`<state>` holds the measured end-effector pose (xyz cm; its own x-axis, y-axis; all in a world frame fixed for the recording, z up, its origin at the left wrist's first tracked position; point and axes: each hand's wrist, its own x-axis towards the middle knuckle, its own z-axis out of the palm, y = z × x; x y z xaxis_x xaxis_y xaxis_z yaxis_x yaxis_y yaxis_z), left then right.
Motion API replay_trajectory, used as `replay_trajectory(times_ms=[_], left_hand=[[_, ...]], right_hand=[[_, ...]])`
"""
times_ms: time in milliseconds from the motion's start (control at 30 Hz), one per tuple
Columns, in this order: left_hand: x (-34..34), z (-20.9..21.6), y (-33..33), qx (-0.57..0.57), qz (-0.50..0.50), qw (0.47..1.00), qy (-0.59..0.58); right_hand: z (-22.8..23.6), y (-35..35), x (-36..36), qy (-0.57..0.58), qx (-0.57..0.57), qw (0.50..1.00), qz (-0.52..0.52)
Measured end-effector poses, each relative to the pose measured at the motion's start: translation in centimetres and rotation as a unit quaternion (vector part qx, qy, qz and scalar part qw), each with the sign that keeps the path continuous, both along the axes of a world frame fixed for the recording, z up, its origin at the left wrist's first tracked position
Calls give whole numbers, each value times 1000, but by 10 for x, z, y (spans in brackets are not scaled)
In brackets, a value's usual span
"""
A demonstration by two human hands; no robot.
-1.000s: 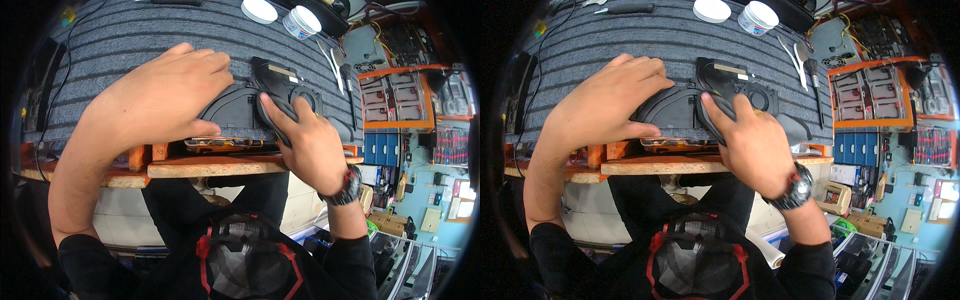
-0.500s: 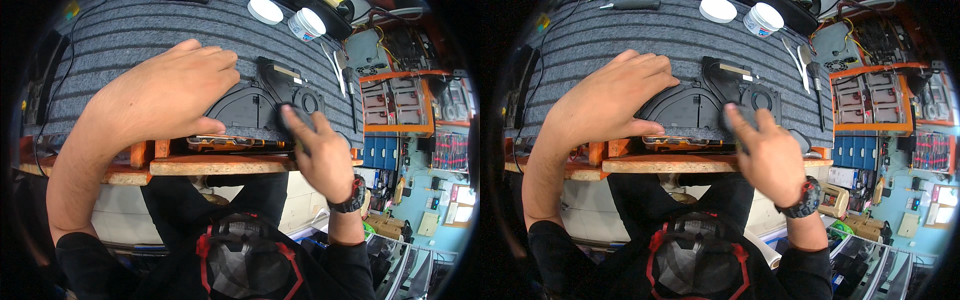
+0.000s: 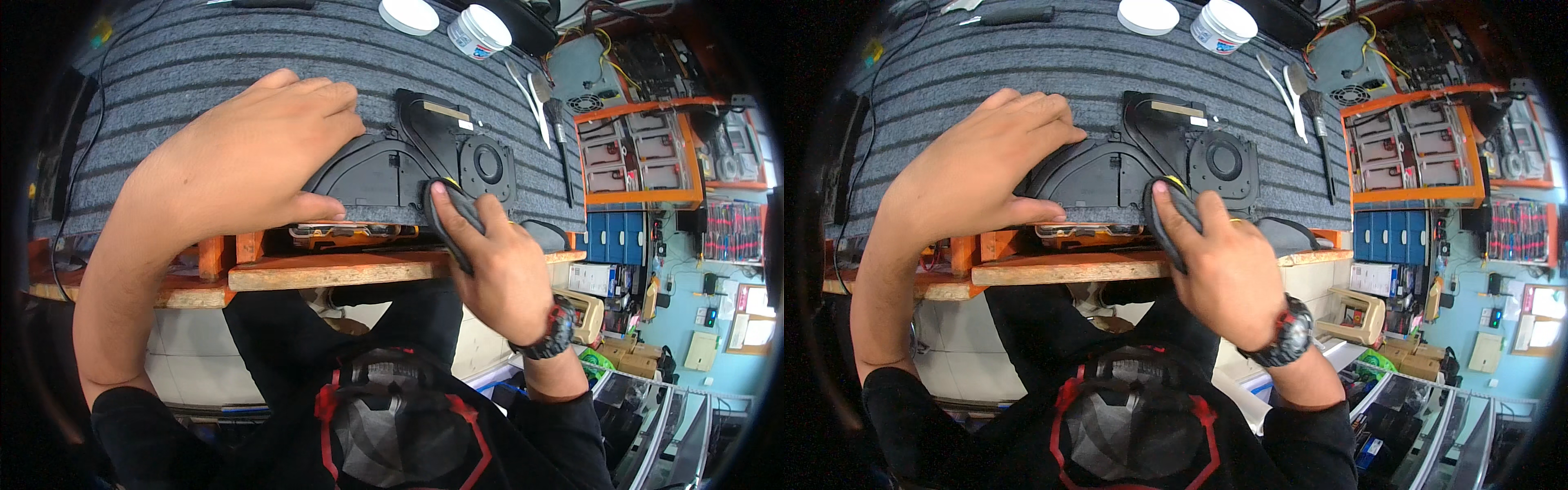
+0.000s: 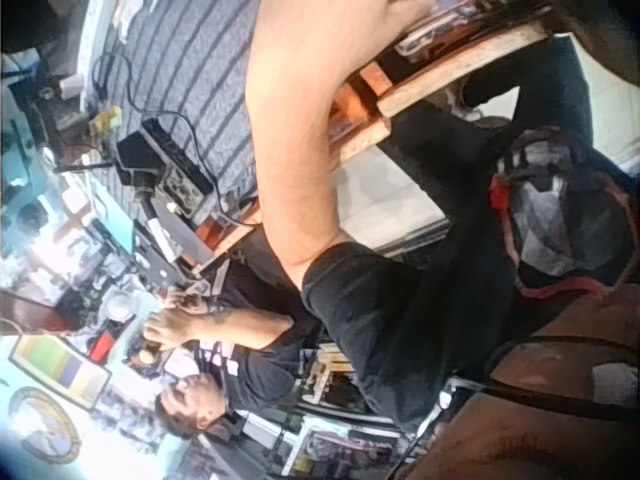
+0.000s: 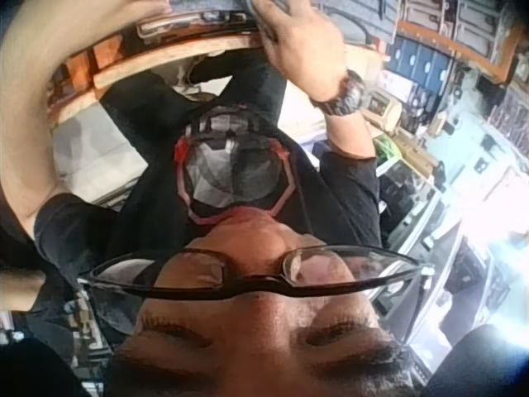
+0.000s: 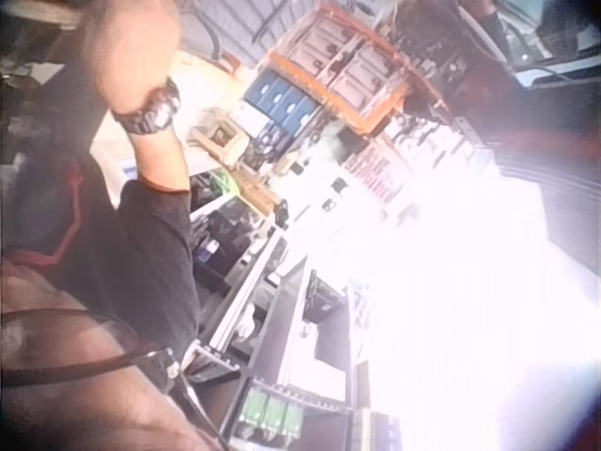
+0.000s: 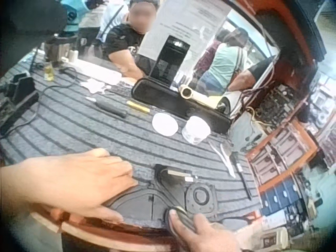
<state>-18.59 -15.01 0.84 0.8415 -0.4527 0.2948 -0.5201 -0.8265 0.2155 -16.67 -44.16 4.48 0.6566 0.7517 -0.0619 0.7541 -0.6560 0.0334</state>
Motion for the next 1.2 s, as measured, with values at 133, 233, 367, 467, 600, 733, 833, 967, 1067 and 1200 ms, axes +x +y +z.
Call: replay_trajectory(times_ms=[133,233,367,467,600,733,833,967,1067,1200], left_hand=[[1,4,-3,-2,3,1000,24],[2,5,-4,-4,-7,1000,22],[3,4,-1,-14,-15,1000,19],[1,2,-3,-7,0,1000,20],[2,1,-2,-3,-6,1000,16],[1,2,-1,1,4,1000,24],[2,6,-4,3,-4,1000,31],[1,4,-4,3,8,1000,25],[2,6,-3,-6,6,999,35],[3,4,-6,14,-4,999,31]], right_hand=[[5,-18,-1,1,-29,998,-55],[5,-5,9,-1,-16,999,-37],[6,4,15,-8,-22,1000,-6],[12,-12,5,10,-61,998,2],[12,0,11,23,-49,999,-5],[10,4,17,11,-26,1000,9],[10,-21,8,11,-48,998,-30],[7,9,37,-18,-60,997,-35],[5,6,44,-20,-50,998,-25],[10,-14,17,15,-48,999,-20]])
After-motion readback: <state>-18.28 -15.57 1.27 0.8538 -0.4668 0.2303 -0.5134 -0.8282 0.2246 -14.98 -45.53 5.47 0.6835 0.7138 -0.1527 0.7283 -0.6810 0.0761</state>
